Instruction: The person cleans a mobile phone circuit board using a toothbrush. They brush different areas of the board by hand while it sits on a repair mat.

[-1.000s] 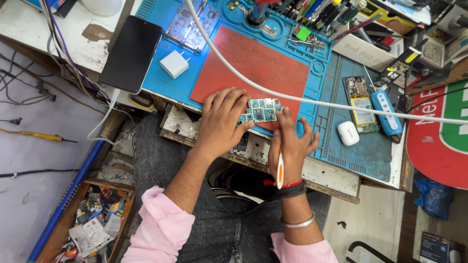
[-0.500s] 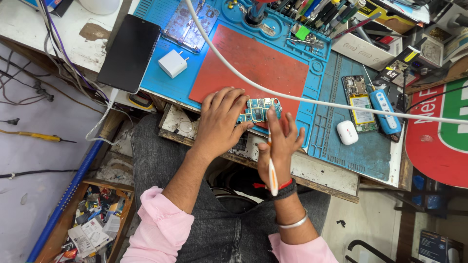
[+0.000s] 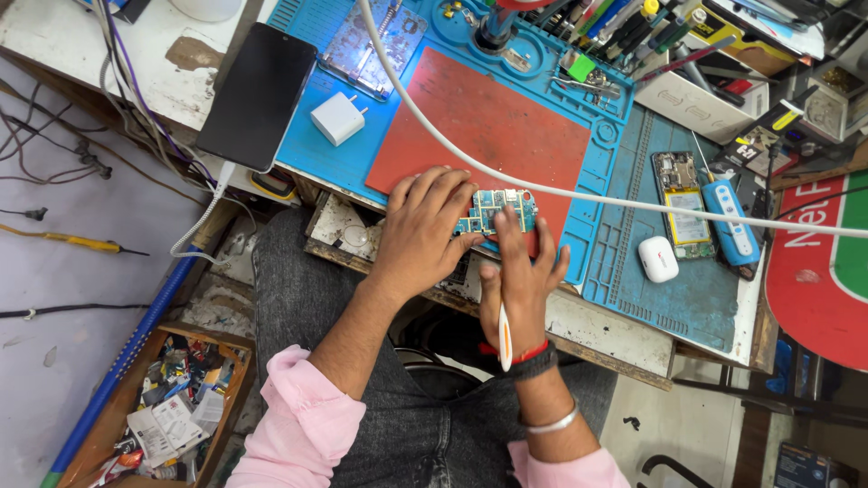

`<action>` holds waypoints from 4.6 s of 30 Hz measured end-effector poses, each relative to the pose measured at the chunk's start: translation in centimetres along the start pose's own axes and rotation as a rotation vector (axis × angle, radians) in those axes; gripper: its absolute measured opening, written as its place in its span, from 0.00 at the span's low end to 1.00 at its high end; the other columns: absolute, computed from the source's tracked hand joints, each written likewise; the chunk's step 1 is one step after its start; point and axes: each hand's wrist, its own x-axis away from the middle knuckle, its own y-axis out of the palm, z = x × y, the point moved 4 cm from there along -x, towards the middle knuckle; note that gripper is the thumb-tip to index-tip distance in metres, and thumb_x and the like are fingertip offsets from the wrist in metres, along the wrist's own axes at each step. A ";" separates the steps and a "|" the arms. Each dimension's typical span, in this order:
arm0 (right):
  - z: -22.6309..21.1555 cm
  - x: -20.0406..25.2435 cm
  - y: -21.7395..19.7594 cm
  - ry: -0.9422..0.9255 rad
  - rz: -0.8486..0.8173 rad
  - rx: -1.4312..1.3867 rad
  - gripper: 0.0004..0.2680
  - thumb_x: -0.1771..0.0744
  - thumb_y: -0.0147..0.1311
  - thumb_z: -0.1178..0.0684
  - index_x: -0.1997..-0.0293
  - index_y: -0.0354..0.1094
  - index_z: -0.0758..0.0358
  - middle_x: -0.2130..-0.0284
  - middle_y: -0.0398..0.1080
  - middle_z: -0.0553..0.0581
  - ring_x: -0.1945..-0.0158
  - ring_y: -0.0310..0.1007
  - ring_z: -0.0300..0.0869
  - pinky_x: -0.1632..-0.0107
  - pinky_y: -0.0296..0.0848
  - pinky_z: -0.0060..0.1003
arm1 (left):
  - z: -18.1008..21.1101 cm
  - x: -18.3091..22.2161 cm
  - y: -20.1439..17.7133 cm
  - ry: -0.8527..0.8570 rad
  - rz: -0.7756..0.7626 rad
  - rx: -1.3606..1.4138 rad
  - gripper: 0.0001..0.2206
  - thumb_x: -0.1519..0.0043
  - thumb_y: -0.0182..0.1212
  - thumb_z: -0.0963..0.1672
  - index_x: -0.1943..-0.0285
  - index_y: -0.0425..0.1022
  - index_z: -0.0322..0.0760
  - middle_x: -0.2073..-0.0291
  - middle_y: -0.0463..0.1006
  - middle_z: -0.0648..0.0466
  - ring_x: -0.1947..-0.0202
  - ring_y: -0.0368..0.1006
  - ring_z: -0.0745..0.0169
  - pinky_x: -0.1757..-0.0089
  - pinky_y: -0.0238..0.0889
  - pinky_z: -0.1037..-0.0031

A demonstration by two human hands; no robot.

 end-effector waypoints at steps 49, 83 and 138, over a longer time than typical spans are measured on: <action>0.9 -0.3 0.2 -0.083 -0.004 0.023 0.20 0.30 0.51 0.53 0.28 0.57 0.63 0.32 0.64 0.56 0.28 0.53 0.57 0.25 0.37 0.58 | -0.2 0.3 0.5 -0.008 -0.023 -0.011 0.30 0.41 0.67 0.54 0.33 0.68 0.36 0.36 0.68 0.51 0.30 0.58 0.52 0.34 0.46 0.55; 5.2 0.9 -2.6 0.017 0.179 -0.463 0.05 0.31 0.55 0.65 0.51 0.71 0.70 0.49 0.77 0.68 0.44 0.80 0.47 0.41 0.77 0.39 | -0.3 0.2 0.1 -0.039 -0.065 0.070 0.33 0.42 0.69 0.52 0.31 0.66 0.32 0.35 0.67 0.48 0.30 0.57 0.50 0.33 0.44 0.54; 2.0 1.3 -2.8 0.028 0.252 -0.034 0.08 0.37 0.62 0.62 0.55 0.75 0.62 0.49 0.79 0.53 0.44 0.70 0.48 0.35 0.55 0.44 | -0.1 -0.1 0.1 -0.018 -0.051 0.041 0.28 0.41 0.67 0.50 0.35 0.69 0.32 0.37 0.68 0.46 0.31 0.59 0.47 0.35 0.46 0.53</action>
